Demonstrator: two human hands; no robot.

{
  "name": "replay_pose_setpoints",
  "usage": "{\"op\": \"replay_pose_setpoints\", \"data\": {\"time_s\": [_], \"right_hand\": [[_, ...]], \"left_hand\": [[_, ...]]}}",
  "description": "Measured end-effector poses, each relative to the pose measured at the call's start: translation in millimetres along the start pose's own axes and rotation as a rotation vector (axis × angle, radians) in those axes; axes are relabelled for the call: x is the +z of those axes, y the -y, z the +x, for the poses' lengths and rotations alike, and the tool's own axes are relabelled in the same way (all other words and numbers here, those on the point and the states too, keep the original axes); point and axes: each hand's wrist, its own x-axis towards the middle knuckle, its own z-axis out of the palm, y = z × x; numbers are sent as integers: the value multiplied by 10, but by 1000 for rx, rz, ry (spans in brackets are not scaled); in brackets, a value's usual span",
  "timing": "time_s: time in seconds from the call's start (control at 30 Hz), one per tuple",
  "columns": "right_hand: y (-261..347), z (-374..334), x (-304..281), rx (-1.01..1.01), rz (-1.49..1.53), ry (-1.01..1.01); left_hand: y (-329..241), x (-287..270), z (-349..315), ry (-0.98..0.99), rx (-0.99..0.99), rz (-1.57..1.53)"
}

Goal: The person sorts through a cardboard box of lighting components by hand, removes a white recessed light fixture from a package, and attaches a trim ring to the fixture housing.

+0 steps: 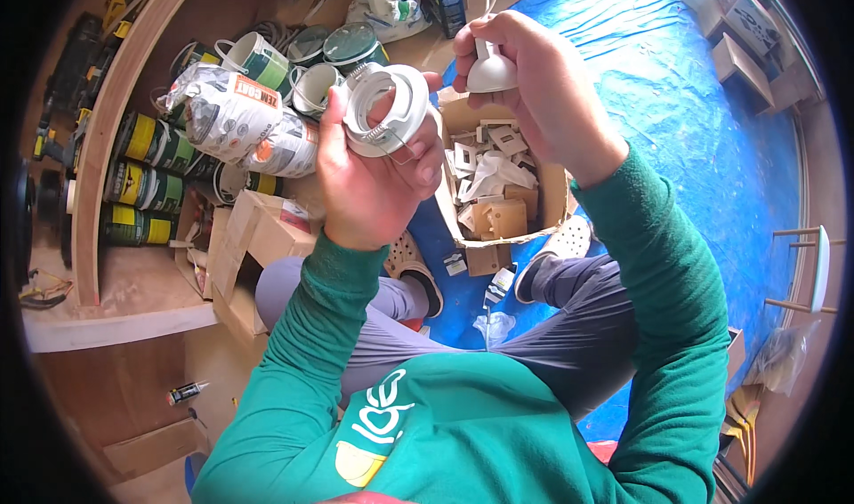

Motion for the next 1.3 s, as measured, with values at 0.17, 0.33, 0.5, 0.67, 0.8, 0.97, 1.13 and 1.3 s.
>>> {"op": "replay_pose_setpoints", "data": {"time_s": [0.17,0.33,0.5,0.67,0.8,0.97,1.13,1.3], "right_hand": [[3,-2,30,-9,14,3],[-34,35,-27,-92,-2,41],[-11,41,-59,-175,-53,88],[-17,42,-44,-163,-76,81],[-20,43,-37,-185,-127,76],[-35,52,-85,-218,-198,87],[-36,41,-45,-238,-269,68],[2,42,-70,-242,-380,47]], "left_hand": [[-40,14,1,30,18,43],[-36,-33,11,147,39,-2],[-69,-3,-5,206,46,-10],[-58,-53,-24,238,69,-18],[-61,-125,-23,359,105,-7],[-88,-56,-53,286,167,87],[-74,-62,-28,283,223,33],[-111,-79,-7,261,256,179]]}}
